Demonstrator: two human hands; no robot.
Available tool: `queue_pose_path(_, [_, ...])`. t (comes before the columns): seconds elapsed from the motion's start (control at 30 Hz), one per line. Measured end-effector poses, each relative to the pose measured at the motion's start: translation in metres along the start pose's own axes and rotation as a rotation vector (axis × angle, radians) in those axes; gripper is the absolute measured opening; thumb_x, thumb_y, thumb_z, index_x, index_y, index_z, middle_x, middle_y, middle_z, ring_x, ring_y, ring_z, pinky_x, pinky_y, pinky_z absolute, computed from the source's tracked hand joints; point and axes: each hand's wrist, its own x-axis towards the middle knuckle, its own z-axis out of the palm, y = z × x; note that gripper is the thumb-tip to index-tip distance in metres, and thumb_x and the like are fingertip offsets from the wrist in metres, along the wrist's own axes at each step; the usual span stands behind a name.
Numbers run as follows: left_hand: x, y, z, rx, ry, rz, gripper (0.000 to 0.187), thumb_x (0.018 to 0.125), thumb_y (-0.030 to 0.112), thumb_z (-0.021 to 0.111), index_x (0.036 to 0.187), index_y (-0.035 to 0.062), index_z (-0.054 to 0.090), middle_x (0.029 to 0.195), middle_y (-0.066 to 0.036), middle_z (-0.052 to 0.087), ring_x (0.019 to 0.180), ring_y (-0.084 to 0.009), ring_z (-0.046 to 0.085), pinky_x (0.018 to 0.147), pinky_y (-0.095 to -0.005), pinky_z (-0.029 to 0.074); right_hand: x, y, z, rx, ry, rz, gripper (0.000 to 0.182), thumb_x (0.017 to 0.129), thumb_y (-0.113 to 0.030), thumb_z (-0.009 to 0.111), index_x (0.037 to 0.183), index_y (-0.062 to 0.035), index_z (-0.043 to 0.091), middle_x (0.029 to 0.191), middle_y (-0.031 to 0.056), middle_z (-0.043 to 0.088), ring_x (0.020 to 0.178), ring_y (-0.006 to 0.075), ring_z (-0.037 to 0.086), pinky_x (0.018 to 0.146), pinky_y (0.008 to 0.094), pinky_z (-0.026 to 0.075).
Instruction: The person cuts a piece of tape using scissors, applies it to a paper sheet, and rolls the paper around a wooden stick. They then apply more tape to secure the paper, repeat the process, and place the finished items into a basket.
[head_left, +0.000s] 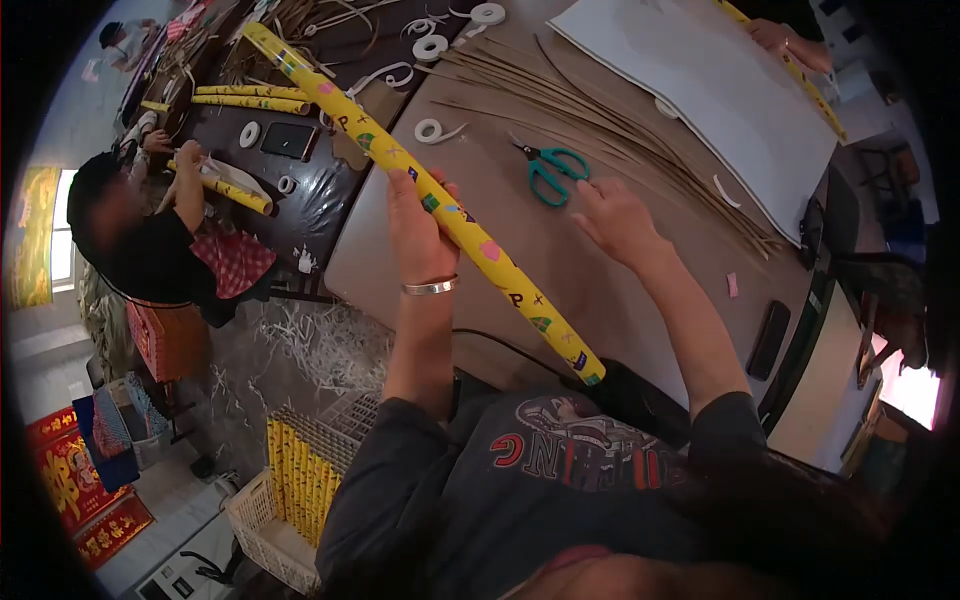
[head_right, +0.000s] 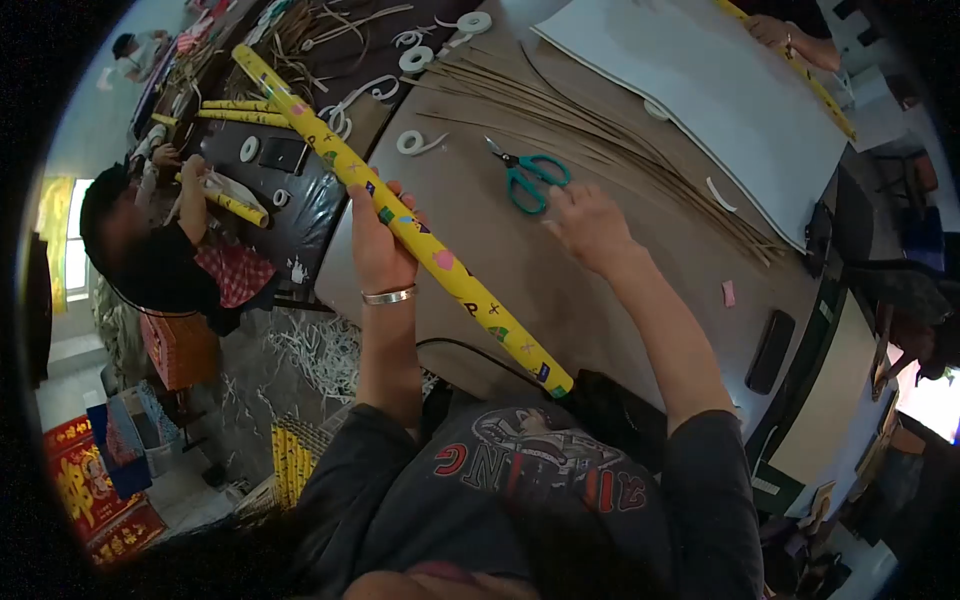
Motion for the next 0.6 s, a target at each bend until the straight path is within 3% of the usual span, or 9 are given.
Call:
queue_pose_path(0.1, [-0.007, -0.004, 0.005, 0.03, 0.04, 0.008, 0.035, 0.1, 0.044, 0.048, 0.116, 0.0124, 0.047, 0.099, -0.003, 0.056, 0.079, -0.0163, 0.057, 0.061, -0.0318, 0.052, 0.046, 0.001, 0.036, -0.02, 0.029, 0.016, 0.043, 0.09, -0.034, 0.06, 0.121, -0.0047, 0.052, 0.113, 0.0171, 0.057, 0.109, 0.0334, 0.054, 0.086, 0.0421, 0.051])
queue_pose_path(0.17, [-0.005, -0.008, 0.001, 0.03, -0.012, -0.012, 0.032, 0.1, 0.041, 0.05, 0.113, 0.0125, 0.047, 0.1, -0.003, 0.058, 0.08, -0.0162, 0.058, 0.061, -0.0317, 0.052, 0.062, -0.004, 0.051, -0.105, -0.125, 0.14, 0.043, 0.09, -0.032, 0.061, 0.122, -0.0056, 0.051, 0.116, 0.0181, 0.055, 0.113, 0.0332, 0.052, 0.088, 0.0422, 0.05])
queue_pose_path(0.3, [-0.005, -0.011, -0.003, -0.034, -0.059, -0.023, 0.028, 0.099, 0.035, 0.056, 0.112, 0.0125, 0.046, 0.1, -0.003, 0.059, 0.08, -0.0174, 0.059, 0.063, -0.0331, 0.052, 0.067, 0.0, 0.056, -0.077, -0.077, 0.173, 0.044, 0.085, -0.028, 0.065, 0.121, -0.007, 0.051, 0.115, 0.0168, 0.055, 0.112, 0.0336, 0.054, 0.089, 0.0427, 0.05])
queue_pose_path(0.4, [-0.008, -0.007, 0.0, -0.027, -0.061, -0.049, 0.035, 0.099, 0.041, 0.052, 0.123, 0.0158, 0.047, 0.101, -0.002, 0.059, 0.083, -0.0165, 0.06, 0.065, -0.0345, 0.053, 0.052, 0.001, 0.037, 0.038, -0.172, 0.26, 0.048, 0.08, -0.023, 0.068, 0.122, -0.0079, 0.051, 0.115, 0.0168, 0.056, 0.111, 0.0338, 0.054, 0.089, 0.0427, 0.05])
queue_pose_path(0.47, [-0.012, -0.001, 0.006, -0.235, -0.197, -0.086, 0.039, 0.1, 0.042, 0.049, 0.132, 0.0197, 0.047, 0.098, 0.0, 0.058, 0.079, -0.0153, 0.058, 0.068, -0.0381, 0.051, 0.029, -0.001, 0.026, 0.029, -0.247, 0.268, 0.05, 0.076, -0.022, 0.068, 0.121, -0.0087, 0.051, 0.112, 0.0173, 0.057, 0.11, 0.0349, 0.056, 0.089, 0.0433, 0.05])
queue_pose_path(0.6, [-0.014, 0.005, 0.007, -0.375, -0.313, -0.119, 0.049, 0.097, 0.052, 0.049, 0.137, 0.0229, 0.047, 0.093, 0.001, 0.057, 0.074, -0.0126, 0.054, 0.071, -0.0376, 0.047, -0.036, 0.001, 0.014, 0.099, -0.352, 0.318, 0.055, 0.078, -0.027, 0.068, 0.127, -0.0098, 0.05, 0.113, 0.0187, 0.057, 0.105, 0.036, 0.059, 0.09, 0.0445, 0.049])
